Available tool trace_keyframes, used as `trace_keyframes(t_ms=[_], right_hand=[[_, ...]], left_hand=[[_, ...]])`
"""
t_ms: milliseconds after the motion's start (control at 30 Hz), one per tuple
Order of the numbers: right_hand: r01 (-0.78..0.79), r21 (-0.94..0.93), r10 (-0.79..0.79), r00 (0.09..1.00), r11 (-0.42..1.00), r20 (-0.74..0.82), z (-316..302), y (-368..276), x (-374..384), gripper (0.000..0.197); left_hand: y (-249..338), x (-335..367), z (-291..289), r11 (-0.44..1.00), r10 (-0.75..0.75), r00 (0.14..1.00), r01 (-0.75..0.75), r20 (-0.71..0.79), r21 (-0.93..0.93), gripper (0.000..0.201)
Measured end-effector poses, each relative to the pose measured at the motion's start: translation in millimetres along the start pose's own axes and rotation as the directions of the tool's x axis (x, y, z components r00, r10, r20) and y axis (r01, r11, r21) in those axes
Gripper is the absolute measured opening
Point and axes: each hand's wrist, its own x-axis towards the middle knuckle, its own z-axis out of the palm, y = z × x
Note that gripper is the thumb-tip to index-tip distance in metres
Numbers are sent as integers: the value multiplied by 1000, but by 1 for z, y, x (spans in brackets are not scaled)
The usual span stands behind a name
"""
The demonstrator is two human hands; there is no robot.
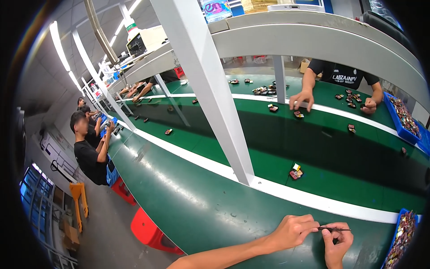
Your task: Assembling small components on a factory production line using tweezers.
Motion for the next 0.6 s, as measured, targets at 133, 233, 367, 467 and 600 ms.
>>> trace_keyframes(t_ms=[133, 233, 367, 467, 600], right_hand=[[-22, 0, 22, 1000, 1000, 5, -2, -3, 0, 17], [-22, -2, 22, 1000, 1000, 9, -2, -2, 0, 16], [-35, -5, 35, 999, 999, 11, -2, -5, -1, 16], [-161, 56, 161, 987, 985, -1, -7, -20, -2, 16], [-65, -38, 65, 998, 997, -20, -7, -20, -2, 12]], left_hand=[[2, 1, 2, 1000, -5, 1000, 5, 3, -7, 14], [3, 1, -1, 1000, -6, 1000, 6, 2, -3, 15], [6, 0, -1, 1000, -12, 1000, 12, 4, -8, 15], [8, 1, 3, 1000, -18, 1000, 18, -2, -19, 13], [6, 2, 6, 999, -25, 1000, 25, -10, -42, 11]])
